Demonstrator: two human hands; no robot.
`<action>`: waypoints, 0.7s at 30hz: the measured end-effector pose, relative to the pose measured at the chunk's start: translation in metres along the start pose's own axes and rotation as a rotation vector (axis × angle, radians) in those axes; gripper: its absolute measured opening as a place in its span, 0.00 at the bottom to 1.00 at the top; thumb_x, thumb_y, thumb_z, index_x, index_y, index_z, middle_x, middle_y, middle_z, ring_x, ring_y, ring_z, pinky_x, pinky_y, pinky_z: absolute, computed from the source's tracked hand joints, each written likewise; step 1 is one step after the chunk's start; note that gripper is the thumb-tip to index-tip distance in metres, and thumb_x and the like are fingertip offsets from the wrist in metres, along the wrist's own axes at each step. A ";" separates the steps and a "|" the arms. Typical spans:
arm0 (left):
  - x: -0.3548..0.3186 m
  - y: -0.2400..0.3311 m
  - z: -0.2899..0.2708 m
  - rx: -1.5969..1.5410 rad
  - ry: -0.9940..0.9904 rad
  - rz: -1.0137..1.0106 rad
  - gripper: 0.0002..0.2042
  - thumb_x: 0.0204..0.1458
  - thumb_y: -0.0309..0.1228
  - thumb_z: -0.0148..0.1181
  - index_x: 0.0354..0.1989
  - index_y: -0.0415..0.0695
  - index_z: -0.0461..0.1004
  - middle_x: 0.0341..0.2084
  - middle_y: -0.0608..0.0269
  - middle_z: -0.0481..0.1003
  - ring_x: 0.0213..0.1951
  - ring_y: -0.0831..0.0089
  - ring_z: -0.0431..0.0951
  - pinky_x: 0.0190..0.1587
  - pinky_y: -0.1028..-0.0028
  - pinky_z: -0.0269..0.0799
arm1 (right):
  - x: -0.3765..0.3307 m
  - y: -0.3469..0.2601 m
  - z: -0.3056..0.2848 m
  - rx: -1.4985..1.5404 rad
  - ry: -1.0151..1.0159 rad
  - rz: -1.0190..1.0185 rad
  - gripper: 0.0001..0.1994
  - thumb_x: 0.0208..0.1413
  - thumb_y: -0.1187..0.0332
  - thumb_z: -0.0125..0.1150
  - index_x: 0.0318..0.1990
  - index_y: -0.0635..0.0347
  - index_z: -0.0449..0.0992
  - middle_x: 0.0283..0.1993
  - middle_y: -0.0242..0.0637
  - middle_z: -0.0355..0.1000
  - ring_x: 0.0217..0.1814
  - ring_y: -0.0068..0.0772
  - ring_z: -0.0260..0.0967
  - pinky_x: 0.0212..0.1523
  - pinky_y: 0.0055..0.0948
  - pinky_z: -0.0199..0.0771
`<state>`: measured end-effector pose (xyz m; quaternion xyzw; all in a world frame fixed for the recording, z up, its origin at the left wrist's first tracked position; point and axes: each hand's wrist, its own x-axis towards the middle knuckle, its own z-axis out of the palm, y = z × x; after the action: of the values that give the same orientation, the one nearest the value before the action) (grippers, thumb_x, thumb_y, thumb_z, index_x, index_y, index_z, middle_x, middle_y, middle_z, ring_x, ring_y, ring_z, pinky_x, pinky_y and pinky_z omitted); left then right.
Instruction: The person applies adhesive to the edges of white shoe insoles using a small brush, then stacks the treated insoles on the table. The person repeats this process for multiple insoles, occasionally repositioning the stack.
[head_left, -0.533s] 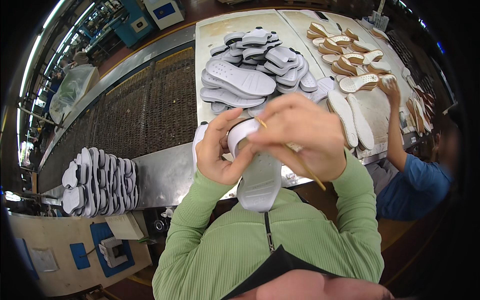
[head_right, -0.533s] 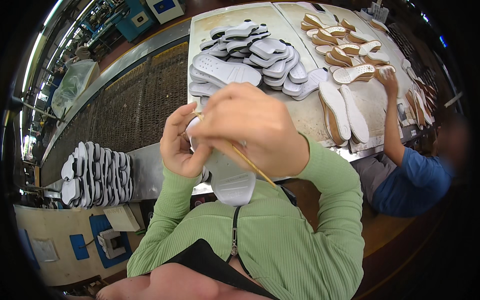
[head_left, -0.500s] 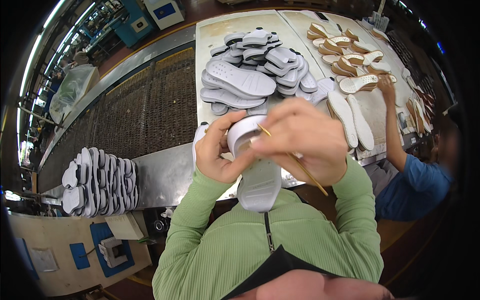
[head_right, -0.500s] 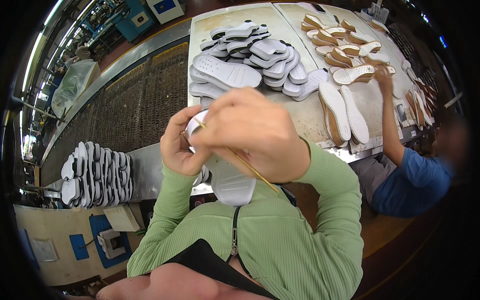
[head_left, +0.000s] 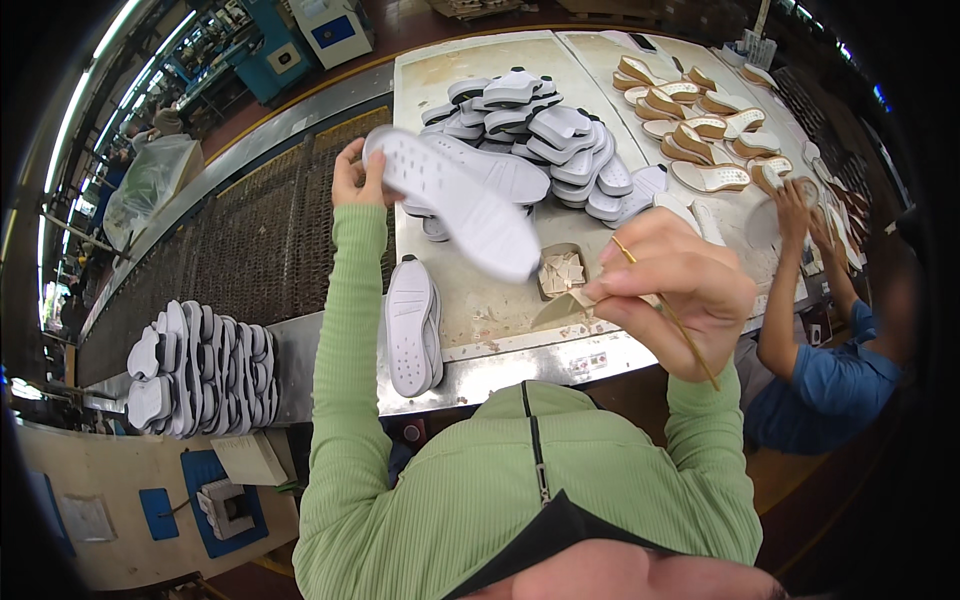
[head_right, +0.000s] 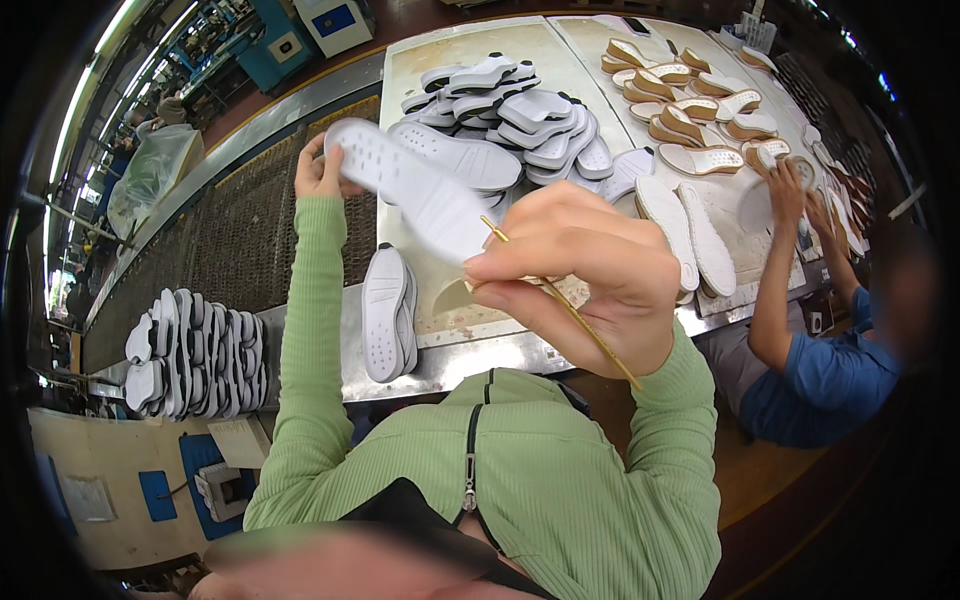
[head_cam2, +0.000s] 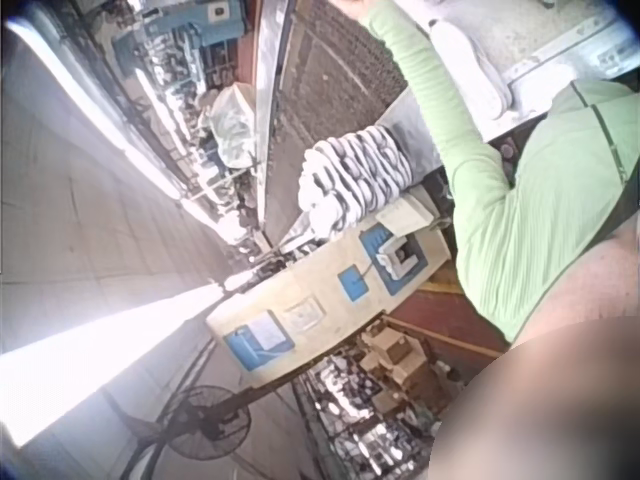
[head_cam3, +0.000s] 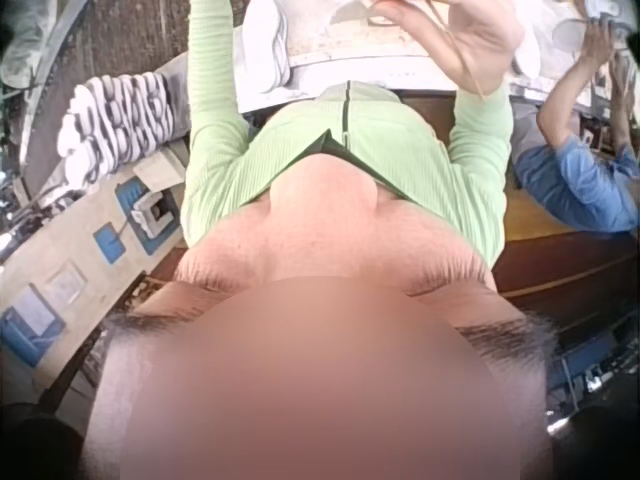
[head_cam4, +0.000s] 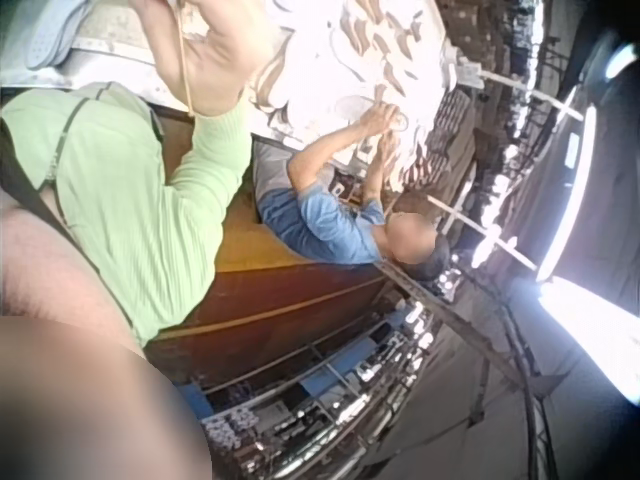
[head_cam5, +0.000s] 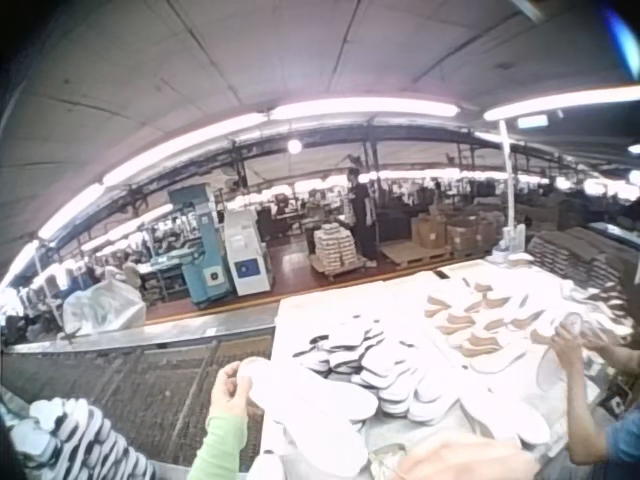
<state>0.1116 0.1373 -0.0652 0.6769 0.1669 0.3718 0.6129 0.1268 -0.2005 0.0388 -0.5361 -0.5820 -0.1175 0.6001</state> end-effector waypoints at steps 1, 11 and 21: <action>0.012 -0.008 0.001 -0.033 0.031 -0.104 0.31 0.52 0.39 0.61 0.61 0.40 0.55 0.48 0.46 0.67 0.39 0.66 0.77 0.35 0.72 0.77 | 0.000 0.000 0.000 0.006 -0.010 -0.003 0.12 0.38 0.83 0.69 0.34 0.64 0.79 0.27 0.36 0.75 0.31 0.33 0.70 0.35 0.29 0.70; -0.082 -0.118 -0.057 0.887 -0.270 -0.257 0.48 0.37 0.44 0.72 0.65 0.38 0.51 0.59 0.38 0.59 0.61 0.47 0.58 0.62 0.58 0.56 | -0.021 0.009 -0.019 0.007 0.106 0.135 0.11 0.39 0.84 0.67 0.34 0.65 0.79 0.30 0.39 0.77 0.32 0.33 0.71 0.38 0.30 0.70; -0.261 -0.100 -0.083 1.024 -0.001 -0.488 0.59 0.24 0.38 0.78 0.67 0.42 0.44 0.58 0.39 0.59 0.60 0.47 0.59 0.61 0.57 0.57 | -0.019 0.028 -0.008 0.104 0.034 0.204 0.10 0.41 0.84 0.66 0.35 0.67 0.79 0.31 0.40 0.77 0.34 0.34 0.72 0.37 0.30 0.70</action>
<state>-0.0986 0.0373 -0.2410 0.8298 0.4772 0.0905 0.2748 0.1477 -0.2051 0.0106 -0.5586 -0.5196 -0.0344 0.6457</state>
